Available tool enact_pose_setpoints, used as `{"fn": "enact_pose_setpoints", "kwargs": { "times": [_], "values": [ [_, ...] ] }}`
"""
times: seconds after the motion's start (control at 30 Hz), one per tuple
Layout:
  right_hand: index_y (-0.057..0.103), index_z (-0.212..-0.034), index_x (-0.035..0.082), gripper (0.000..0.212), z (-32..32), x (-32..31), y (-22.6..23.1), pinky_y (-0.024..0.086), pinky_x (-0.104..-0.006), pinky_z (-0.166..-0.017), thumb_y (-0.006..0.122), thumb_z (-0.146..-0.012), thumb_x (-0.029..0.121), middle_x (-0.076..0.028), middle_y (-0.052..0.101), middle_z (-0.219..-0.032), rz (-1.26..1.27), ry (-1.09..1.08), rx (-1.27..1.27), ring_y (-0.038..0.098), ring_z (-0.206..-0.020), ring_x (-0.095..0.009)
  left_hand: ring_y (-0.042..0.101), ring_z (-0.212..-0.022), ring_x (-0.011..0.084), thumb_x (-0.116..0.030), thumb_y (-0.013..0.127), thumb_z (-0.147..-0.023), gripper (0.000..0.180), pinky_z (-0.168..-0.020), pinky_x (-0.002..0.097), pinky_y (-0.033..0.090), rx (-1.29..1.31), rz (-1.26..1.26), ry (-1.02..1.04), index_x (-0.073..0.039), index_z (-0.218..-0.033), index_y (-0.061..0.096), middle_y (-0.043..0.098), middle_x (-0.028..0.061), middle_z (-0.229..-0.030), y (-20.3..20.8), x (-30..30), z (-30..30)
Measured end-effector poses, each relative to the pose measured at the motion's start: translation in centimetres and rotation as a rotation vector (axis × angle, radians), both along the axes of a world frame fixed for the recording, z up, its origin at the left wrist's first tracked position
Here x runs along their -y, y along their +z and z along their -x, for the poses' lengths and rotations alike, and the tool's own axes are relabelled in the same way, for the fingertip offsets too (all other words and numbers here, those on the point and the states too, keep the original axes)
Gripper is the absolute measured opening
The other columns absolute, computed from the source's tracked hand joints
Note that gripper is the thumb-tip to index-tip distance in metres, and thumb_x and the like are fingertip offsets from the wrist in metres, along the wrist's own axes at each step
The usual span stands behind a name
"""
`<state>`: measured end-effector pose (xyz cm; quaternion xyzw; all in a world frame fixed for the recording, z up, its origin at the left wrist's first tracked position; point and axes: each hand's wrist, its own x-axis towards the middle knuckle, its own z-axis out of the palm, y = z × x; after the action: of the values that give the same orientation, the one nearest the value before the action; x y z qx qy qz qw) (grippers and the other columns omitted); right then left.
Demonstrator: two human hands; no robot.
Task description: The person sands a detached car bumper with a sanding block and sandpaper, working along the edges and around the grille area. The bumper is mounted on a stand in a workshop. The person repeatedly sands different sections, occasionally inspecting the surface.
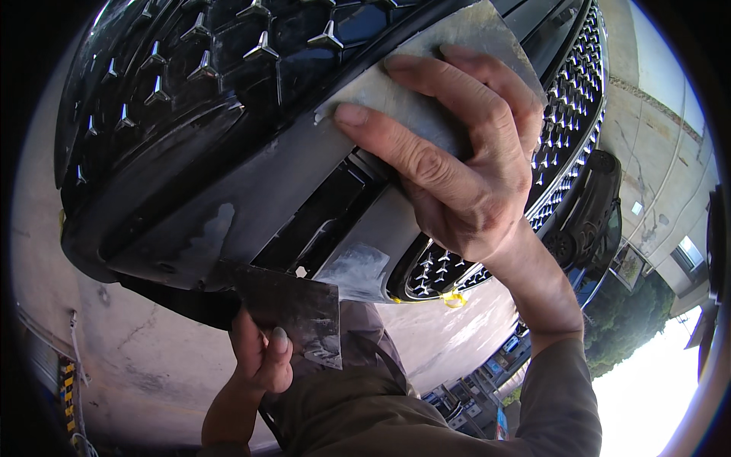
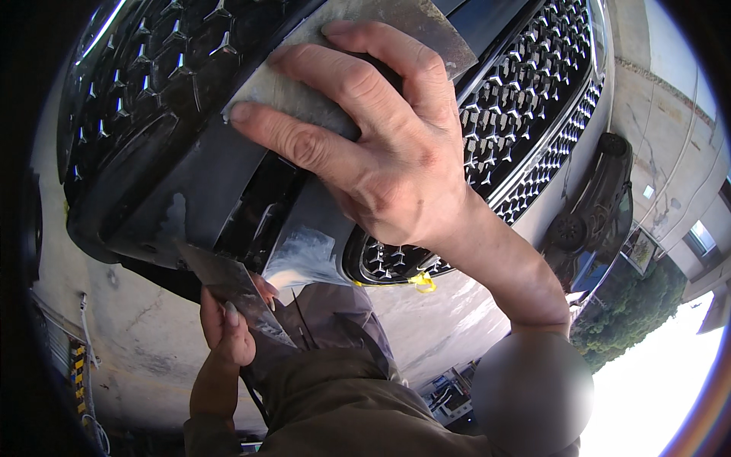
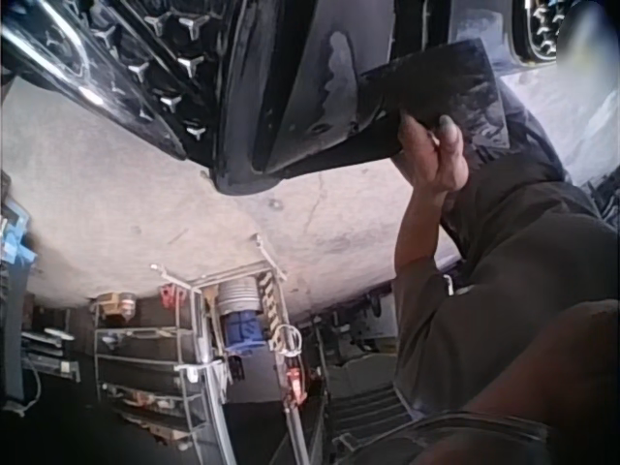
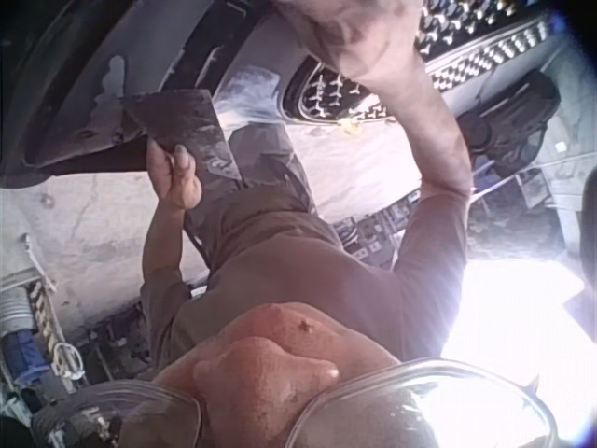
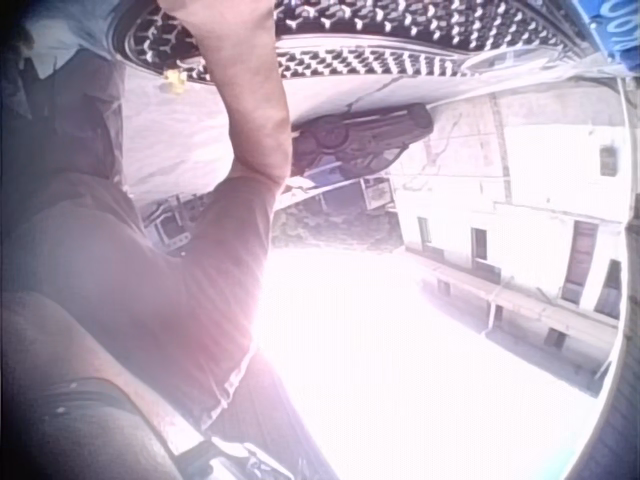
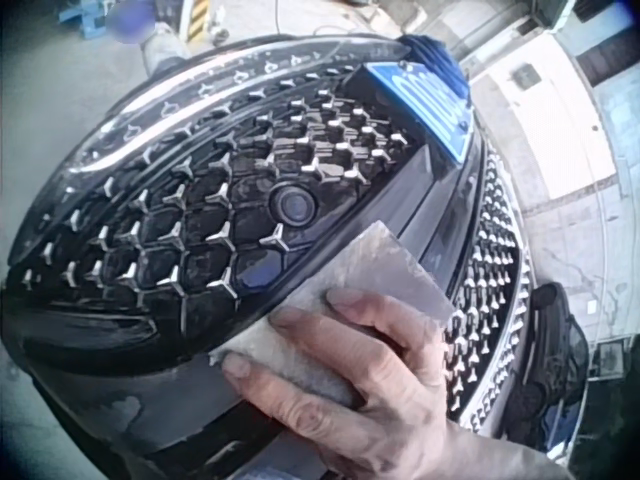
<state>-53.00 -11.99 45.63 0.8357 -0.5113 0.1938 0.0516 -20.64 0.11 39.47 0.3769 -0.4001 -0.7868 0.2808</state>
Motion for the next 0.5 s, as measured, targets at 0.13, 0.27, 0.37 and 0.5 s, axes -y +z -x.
{"fn": "enact_pose_setpoints", "kwargs": {
  "times": [0.13, 0.27, 0.37, 0.5],
  "values": [
    [0.084, -0.122, 0.026, 0.062, -0.06, -0.15, 0.00, 0.047, -0.0421, -0.105, 0.084, -0.061, 0.017, -0.007, 0.072, -0.128, -0.013, 0.000, -0.016, 0.060, -0.121, -0.030, 0.064, -0.100, 0.0250, -0.032, 0.052, -0.107, 0.053, -0.082, 0.0360, 0.053, -0.002, -0.026, 0.032, 0.002, -0.144, 0.039, 0.064, 0.0226, -0.114, 0.25, 0.02, 0.51],
    [0.084, -0.121, 0.026, 0.062, -0.21, -0.37, 0.20, 0.048, -0.0419, -0.103, 0.084, -0.060, 0.015, -0.006, 0.072, -0.128, -0.045, -0.018, -0.007, 0.059, -0.121, -0.030, 0.064, -0.098, 0.0252, -0.031, 0.051, -0.107, 0.053, -0.082, 0.0367, 0.053, -0.009, -0.026, 0.032, 0.004, -0.144, 0.038, 0.064, 0.0233, -0.114, 0.49, 0.15, 0.48],
    [0.085, -0.121, 0.027, 0.061, -0.25, -0.25, 0.30, 0.048, -0.0418, -0.103, 0.084, -0.061, 0.014, -0.006, 0.072, -0.128, -0.027, -0.014, 0.025, 0.059, -0.121, -0.030, 0.064, -0.098, 0.0256, -0.030, 0.051, -0.107, 0.053, -0.081, 0.0370, 0.053, -0.015, -0.012, 0.026, 0.005, -0.144, 0.037, 0.064, 0.0236, -0.113, 0.32, 0.00, 0.16],
    [0.084, -0.121, 0.027, 0.061, -0.30, -0.09, 0.25, 0.048, -0.0419, -0.103, 0.083, -0.061, 0.013, -0.006, 0.072, -0.128, -0.021, -0.007, 0.013, 0.059, -0.120, -0.031, 0.064, -0.096, 0.0262, -0.030, 0.050, -0.106, 0.054, -0.080, 0.0372, 0.053, 0.027, 0.032, 0.014, 0.005, -0.145, 0.037, 0.064, 0.0239, -0.111, -0.12, -0.46, -0.10]
  ]
}}
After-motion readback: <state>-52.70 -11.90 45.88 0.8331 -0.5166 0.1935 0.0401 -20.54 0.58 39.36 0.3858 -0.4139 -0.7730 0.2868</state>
